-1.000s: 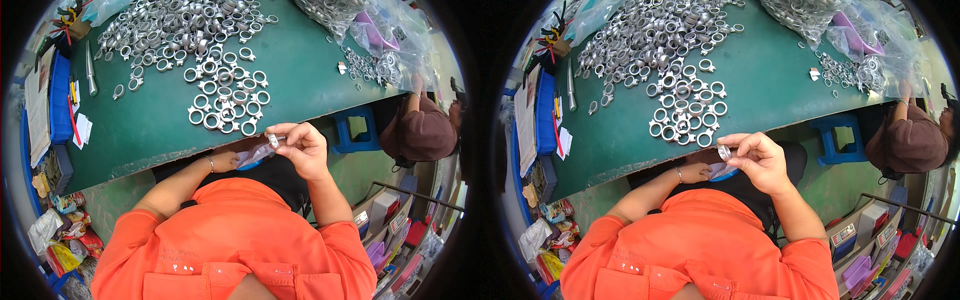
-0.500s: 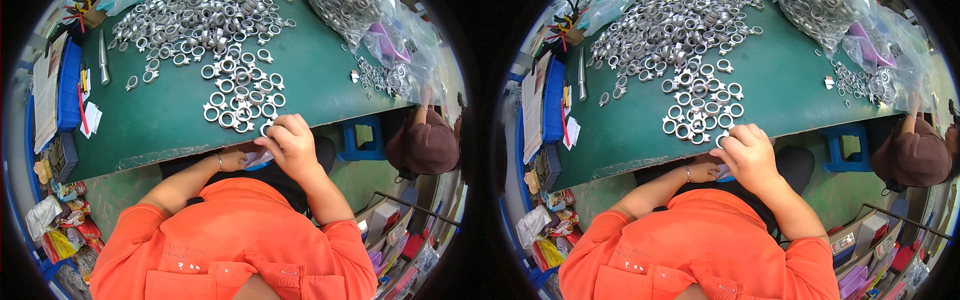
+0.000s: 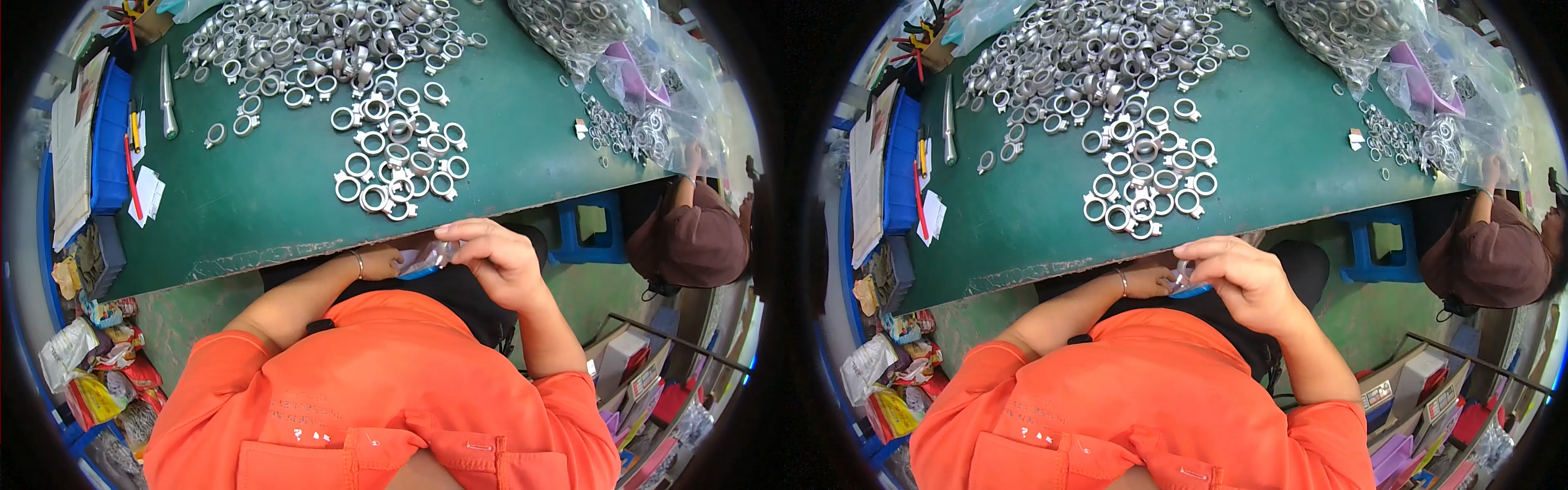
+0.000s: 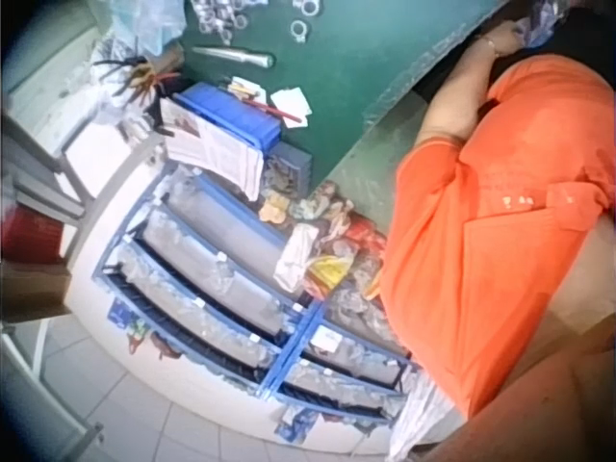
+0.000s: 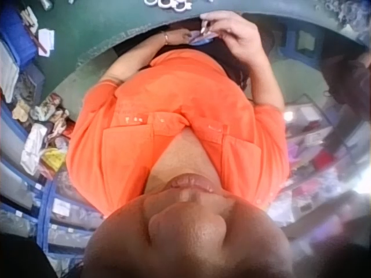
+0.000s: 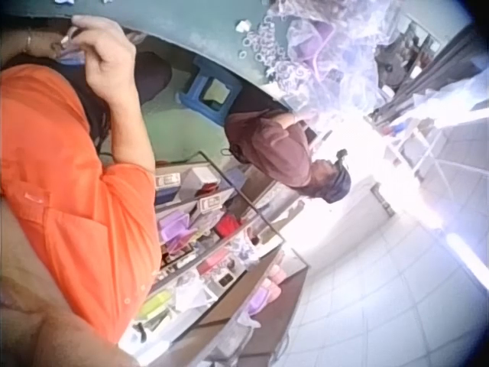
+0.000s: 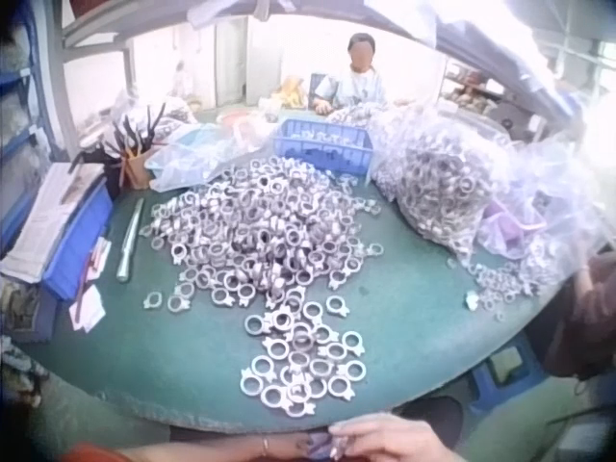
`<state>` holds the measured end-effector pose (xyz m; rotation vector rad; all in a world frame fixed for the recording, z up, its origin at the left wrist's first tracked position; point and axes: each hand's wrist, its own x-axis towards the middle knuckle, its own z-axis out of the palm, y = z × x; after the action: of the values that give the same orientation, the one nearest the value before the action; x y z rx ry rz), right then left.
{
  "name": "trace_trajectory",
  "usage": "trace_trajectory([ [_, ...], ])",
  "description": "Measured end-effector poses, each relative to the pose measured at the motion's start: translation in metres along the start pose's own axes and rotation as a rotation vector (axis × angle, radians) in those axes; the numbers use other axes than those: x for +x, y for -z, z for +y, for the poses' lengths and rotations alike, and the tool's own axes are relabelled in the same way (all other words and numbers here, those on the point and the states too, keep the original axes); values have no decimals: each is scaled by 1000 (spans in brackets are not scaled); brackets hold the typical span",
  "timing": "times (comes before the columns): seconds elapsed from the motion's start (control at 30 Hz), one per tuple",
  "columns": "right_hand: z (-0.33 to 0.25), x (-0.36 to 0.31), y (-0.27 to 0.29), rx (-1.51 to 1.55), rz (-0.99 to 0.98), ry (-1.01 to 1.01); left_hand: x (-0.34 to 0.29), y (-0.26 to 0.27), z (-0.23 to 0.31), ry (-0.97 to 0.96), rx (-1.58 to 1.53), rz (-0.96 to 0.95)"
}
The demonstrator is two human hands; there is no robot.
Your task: The person receives a metal component from a coworker, then sits at a workbench to assemble metal ring fixtures by inserting small metal parts into them by hand.
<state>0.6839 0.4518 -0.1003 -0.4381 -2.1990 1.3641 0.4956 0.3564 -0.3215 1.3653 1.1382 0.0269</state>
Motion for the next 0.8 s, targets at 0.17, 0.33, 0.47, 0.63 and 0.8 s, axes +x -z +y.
trace_trajectory([
  [0.17,2,21,-7,-485,158,123,0,-4,-3,-6,-99,35],
  [0.33,10,36,-11,-753,225,28,-3,1,8,0,9,22],
  [0.47,4,27,-2,-289,218,-114,-5,-1,3,-5,-66,35],
  [0.63,15,7,0,791,158,-138,-1,-1,-3,-55,88,95],
  [0.8,7,-1,2,1103,168,-403,0,0,-2,-26,42,77],
])
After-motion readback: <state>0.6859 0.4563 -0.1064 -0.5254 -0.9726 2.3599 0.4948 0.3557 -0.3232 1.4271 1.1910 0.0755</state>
